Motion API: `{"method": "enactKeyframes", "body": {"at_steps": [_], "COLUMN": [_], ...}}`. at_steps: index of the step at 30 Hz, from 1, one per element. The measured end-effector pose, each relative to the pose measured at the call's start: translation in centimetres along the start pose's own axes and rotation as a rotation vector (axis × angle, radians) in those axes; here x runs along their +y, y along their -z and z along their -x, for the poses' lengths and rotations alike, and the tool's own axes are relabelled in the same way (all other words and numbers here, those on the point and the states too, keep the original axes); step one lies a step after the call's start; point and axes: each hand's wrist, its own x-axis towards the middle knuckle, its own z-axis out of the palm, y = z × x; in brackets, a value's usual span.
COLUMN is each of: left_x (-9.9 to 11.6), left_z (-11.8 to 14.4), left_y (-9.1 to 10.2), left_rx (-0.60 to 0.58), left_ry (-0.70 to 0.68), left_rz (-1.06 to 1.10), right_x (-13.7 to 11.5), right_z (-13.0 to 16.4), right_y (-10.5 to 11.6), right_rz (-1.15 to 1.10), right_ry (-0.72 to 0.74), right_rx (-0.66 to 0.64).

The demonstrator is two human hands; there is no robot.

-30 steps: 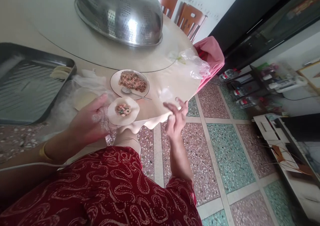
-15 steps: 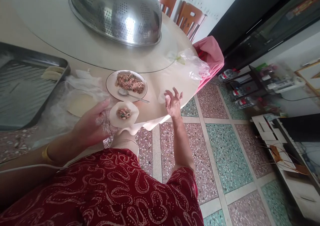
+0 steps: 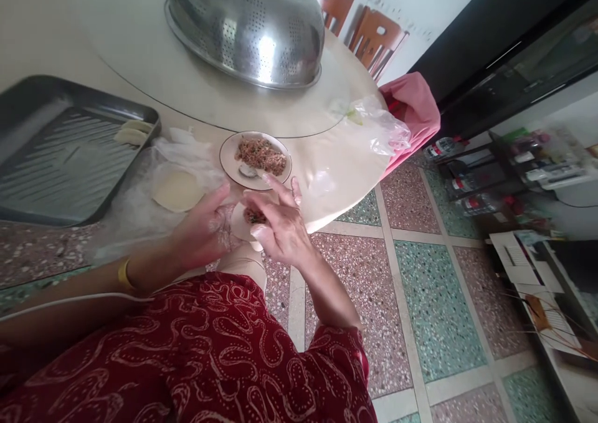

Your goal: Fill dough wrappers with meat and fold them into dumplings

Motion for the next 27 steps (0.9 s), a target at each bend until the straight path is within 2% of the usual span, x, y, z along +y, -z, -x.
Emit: {"method": "enactKeyframes", "body": {"at_steps": [3, 8, 11, 17, 24, 27], "left_x": [0.3, 1.1, 1.3, 1.8, 2.2, 2.5], "left_z": [0.3, 0.6, 0.6, 0.7, 1.0, 1.1], "left_y": [-0.2, -0.6, -0.7, -0.9, -1.1, -1.2], "left_rx": [-0.014, 0.031, 0.053, 0.081, 0.049, 0.065], "left_ry": [0.102, 0.154, 0.137, 0.024, 0.039, 0.034], "left_rz": [0.113, 0.221, 0.241, 0.296, 0.292, 0.288], "right_x": [-0.3, -1.3, -1.6, -2.3, -2.8, -3.0], "right_z": [-0.3, -0.3, -0.2, 0.9, 1.7, 2.4], "right_y": [-0.4, -0.4, -0.9, -1.8, -2.9, -3.3], "right_rz": [0.033, 0.074, 0.134, 0.182, 0.232, 0.216], "right_ry": [0.017, 0.092, 0.105, 0.111, 0.048, 0.089], "right_rx": [-0.076, -0.042, -0.021, -0.074, -0.036, -0.029]}}
